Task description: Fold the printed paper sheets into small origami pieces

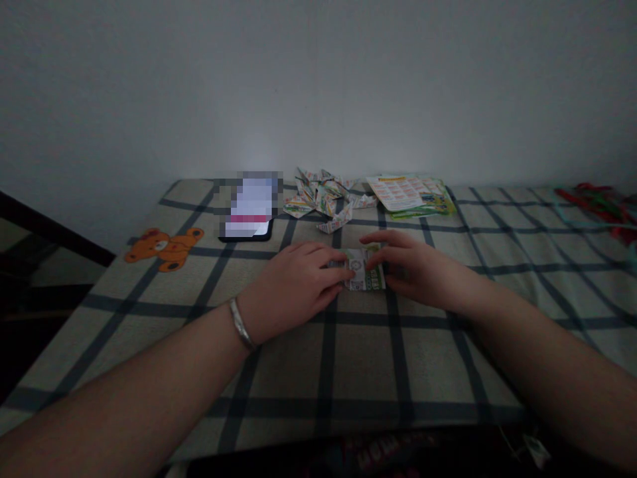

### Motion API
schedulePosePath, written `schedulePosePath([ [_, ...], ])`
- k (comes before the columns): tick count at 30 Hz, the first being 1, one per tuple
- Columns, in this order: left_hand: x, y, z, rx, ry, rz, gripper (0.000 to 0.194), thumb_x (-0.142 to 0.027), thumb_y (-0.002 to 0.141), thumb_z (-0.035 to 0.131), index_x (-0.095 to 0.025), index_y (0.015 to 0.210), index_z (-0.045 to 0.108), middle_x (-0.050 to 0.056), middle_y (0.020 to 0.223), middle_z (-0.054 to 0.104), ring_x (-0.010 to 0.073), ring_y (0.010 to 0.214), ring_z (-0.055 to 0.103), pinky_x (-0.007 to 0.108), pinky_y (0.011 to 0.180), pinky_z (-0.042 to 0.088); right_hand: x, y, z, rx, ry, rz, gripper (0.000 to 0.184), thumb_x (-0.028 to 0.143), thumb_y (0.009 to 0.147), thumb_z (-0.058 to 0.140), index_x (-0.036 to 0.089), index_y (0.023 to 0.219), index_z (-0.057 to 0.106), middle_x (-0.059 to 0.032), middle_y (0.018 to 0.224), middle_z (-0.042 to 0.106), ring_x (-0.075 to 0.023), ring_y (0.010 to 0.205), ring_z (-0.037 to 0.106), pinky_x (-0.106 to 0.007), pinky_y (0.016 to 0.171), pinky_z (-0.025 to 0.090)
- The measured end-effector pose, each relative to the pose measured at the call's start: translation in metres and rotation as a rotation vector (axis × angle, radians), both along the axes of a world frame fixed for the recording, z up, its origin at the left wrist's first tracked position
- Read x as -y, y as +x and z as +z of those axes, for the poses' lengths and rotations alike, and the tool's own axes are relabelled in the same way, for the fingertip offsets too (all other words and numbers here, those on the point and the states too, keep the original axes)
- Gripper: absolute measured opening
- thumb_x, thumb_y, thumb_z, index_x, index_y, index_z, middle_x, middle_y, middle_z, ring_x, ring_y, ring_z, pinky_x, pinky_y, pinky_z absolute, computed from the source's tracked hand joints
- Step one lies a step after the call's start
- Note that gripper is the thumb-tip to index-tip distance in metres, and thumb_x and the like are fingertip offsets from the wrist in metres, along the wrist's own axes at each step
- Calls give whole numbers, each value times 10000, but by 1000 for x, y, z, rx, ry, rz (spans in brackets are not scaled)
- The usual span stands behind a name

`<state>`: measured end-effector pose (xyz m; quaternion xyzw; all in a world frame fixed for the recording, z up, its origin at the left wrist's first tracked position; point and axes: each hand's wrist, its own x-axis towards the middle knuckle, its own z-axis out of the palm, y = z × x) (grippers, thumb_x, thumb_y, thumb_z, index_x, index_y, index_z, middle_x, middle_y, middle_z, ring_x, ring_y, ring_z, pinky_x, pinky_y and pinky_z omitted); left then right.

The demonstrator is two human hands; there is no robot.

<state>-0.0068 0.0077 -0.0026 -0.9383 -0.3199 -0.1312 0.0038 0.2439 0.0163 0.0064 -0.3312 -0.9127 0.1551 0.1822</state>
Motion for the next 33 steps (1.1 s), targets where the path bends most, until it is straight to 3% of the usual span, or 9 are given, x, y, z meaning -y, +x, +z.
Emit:
schedulePosePath([
  [8,-4,-3,-3,75,15,-113,270,-167,909,550,-232,1129,693,44,1232,659,234,1152,590,426,1002,497,-1,6,4,128,64,38,204,160,865,574,268,965,717,-45,1246,609,-198,1021,618,-344,839,505],
  [13,-6,-3,-4,115,-2,-196,240,-166,915,540,-219,1068,717,55,1209,676,212,1153,604,407,1023,492,2,2,8,140,131,65,153,189,865,593,248,931,718,-34,1148,672,-205,1008,605,-361,861,482],
  [21,-6,-3,-3,68,33,-310,245,-164,917,526,-209,1080,704,71,1211,667,232,1183,584,425,1038,474,3,-3,11,134,56,73,111,159,830,580,201,885,667,-51,1001,688,-202,960,598,-342,844,475],
  [28,-3,-3,1,-14,86,-243,228,-238,908,573,-266,1103,686,47,1221,650,265,1153,587,466,955,507,6,-5,11,174,44,21,112,174,820,568,184,896,650,-55,886,663,-196,862,589,-332,779,456],
  [33,-2,-3,2,-12,119,-284,215,-218,904,567,-237,1072,700,51,1121,677,245,1073,607,432,932,520,2,-4,9,156,30,12,117,200,860,565,178,928,658,-56,881,660,-188,844,582,-320,765,437],
])
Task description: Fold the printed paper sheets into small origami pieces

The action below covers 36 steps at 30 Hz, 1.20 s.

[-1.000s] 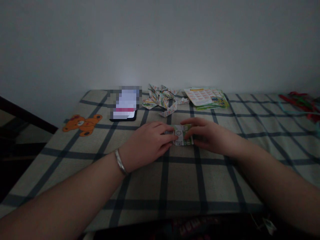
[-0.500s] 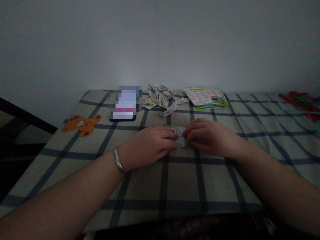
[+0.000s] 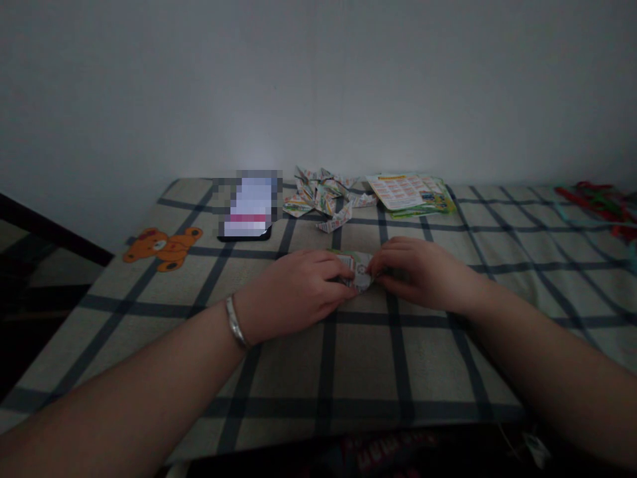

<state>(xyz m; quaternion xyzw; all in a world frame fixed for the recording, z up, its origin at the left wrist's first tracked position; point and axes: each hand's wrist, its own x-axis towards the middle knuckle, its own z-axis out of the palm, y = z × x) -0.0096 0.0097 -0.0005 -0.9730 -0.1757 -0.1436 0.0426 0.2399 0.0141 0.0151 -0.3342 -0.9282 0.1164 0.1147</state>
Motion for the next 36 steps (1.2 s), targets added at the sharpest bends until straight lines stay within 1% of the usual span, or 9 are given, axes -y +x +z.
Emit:
schedulePosePath([
  [3,1,1,1,14,-12,-17,213,-199,910,547,-214,1049,707,51,1094,683,230,1039,614,404,925,528,-3,0,-4,-43,-10,-27,139,237,893,555,173,951,665,-61,878,663,-190,848,578,-317,762,429],
  [6,1,2,3,-1,-23,0,214,-193,911,538,-205,1037,710,56,1079,685,224,1022,618,396,921,527,-5,-2,-9,-87,-14,-80,132,255,892,565,169,917,662,-58,844,662,-187,819,568,-311,745,419],
  [10,1,1,3,-22,-38,7,211,-192,902,554,-209,1051,703,62,1090,676,228,1060,604,401,940,520,-4,-8,-11,-122,-25,-149,103,234,883,559,183,871,648,-43,809,652,-176,789,553,-296,720,402],
  [14,1,1,2,-40,-59,9,220,-192,915,530,-200,1063,692,72,1104,664,232,1080,597,406,941,523,-3,-12,-13,-143,-21,-181,110,216,884,542,181,814,620,-27,756,613,-165,755,530,-288,699,381],
  [19,2,3,-1,-23,-75,54,252,-187,931,492,-186,1113,666,94,1181,636,240,1138,576,428,990,498,-9,-11,-18,-197,-7,-223,100,226,874,560,175,818,625,-24,758,609,-163,756,529,-287,697,377],
  [24,2,4,-1,0,-86,37,246,-189,928,510,-176,1120,663,85,1155,658,222,1135,585,415,1026,474,-13,-12,-21,-180,-10,-238,121,245,882,563,177,814,637,-29,763,622,-167,754,527,-297,703,375],
  [30,3,5,-2,55,-85,102,298,-202,890,580,-158,1181,627,95,1169,666,219,1100,608,393,1008,487,-16,-13,-24,-159,-16,-291,114,262,862,597,183,820,667,-32,764,648,-173,753,543,-307,700,381],
  [36,3,5,-2,34,-77,56,297,-198,908,556,-188,1193,637,81,1189,658,209,1127,593,393,1023,474,-17,-14,-25,-171,-10,-332,104,268,838,625,193,817,693,-29,757,661,-167,730,543,-301,663,382],
])
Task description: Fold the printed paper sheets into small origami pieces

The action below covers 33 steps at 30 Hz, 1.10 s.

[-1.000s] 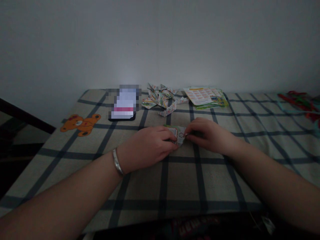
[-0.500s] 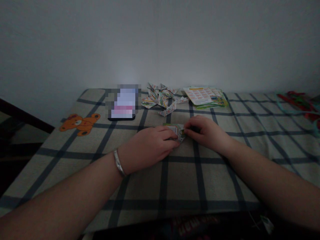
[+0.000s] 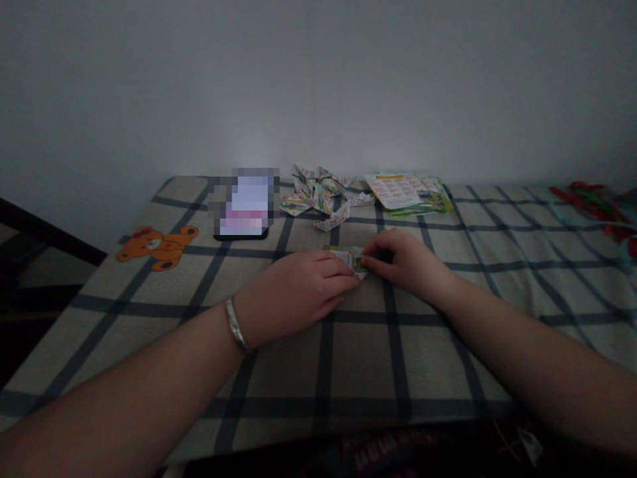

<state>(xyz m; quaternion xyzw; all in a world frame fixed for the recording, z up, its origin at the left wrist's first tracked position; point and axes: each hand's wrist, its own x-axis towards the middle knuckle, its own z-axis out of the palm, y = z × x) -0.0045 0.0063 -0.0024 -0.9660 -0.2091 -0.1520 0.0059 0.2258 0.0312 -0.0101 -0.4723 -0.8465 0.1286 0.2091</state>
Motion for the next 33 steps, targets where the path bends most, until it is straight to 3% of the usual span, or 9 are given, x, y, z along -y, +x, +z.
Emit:
schedulePosePath([
  [15,1,2,-1,-11,34,19,275,-215,903,571,-186,1165,651,83,1171,646,233,1107,591,426,973,501,-1,0,-4,17,17,-15,113,290,827,636,195,810,694,-27,751,659,-167,721,544,-303,657,381],
  [25,1,3,-3,-29,10,8,330,-222,873,615,-176,1199,615,47,1223,649,229,1153,559,400,1051,443,0,-1,-2,-2,44,-12,79,263,814,658,189,828,682,-27,767,639,-170,737,542,-300,666,380],
  [29,3,3,-1,-43,-17,37,334,-236,878,612,-182,1208,606,52,1248,633,236,1175,543,411,1052,439,1,0,0,-22,45,47,49,235,813,654,190,797,667,-21,767,625,-154,727,543,-284,661,388],
  [33,4,3,-1,-58,-20,42,336,-254,885,608,-184,1214,601,47,1256,629,247,1189,533,427,1048,442,2,6,3,18,93,136,82,258,834,652,193,809,695,-47,835,655,-179,810,577,-319,757,423],
])
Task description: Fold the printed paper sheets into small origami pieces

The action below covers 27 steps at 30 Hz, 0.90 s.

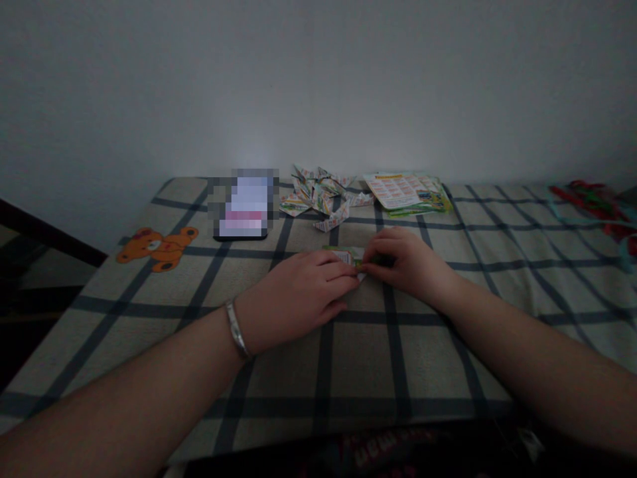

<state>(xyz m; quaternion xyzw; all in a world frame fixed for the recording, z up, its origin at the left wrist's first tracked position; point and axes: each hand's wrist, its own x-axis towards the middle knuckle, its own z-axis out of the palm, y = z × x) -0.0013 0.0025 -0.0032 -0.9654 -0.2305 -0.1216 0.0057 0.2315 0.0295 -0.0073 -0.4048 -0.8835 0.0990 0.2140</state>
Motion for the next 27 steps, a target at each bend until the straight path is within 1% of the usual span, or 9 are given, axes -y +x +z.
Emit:
schedulePosePath([
  [2,0,0,0,-3,2,-2,343,-263,883,615,-186,1216,598,44,1264,625,251,1198,528,431,1045,446,1,4,1,20,24,74,87,253,842,648,195,841,713,-60,912,675,-190,870,591,-333,808,436],
  [5,0,0,0,-3,7,1,343,-270,883,620,-186,1215,597,39,1262,626,249,1200,528,429,1050,443,2,9,4,47,56,153,106,232,855,635,198,876,733,-69,1022,680,-194,918,602,-328,818,455],
  [13,0,-1,0,-26,-18,1,319,-295,908,587,-205,1214,598,32,1277,614,242,1225,514,428,1078,418,4,9,8,132,100,151,126,228,869,625,208,884,749,-54,979,694,-192,886,607,-332,806,465],
  [16,0,0,0,-36,-24,5,323,-296,909,586,-207,1220,593,36,1285,610,248,1241,503,441,1074,420,4,9,8,137,106,160,136,230,879,613,209,893,747,-58,982,696,-189,889,607,-329,801,461],
  [19,2,0,1,-45,-39,38,331,-305,908,588,-219,1227,587,32,1308,597,260,1247,498,468,1055,432,5,9,9,131,111,186,150,220,890,596,215,913,744,-56,1018,699,-180,893,608,-315,785,453],
  [21,3,0,2,-46,-52,49,334,-311,905,594,-226,1227,586,27,1317,590,259,1244,498,470,1050,435,7,9,11,148,149,209,157,218,892,590,235,928,742,-46,1065,697,-183,915,603,-324,796,437],
  [24,4,1,3,-46,-59,41,343,-318,894,611,-221,1223,587,36,1310,591,255,1238,500,458,1050,437,11,8,16,235,275,249,140,258,889,604,285,937,733,-14,1141,683,-218,996,576,-385,860,384],
  [27,5,2,4,-55,-56,49,340,-318,885,623,-214,1208,592,45,1292,597,261,1236,498,461,1051,433,13,8,19,312,326,290,145,270,897,598,301,968,721,-2,1086,691,-219,987,555,-386,855,358],
])
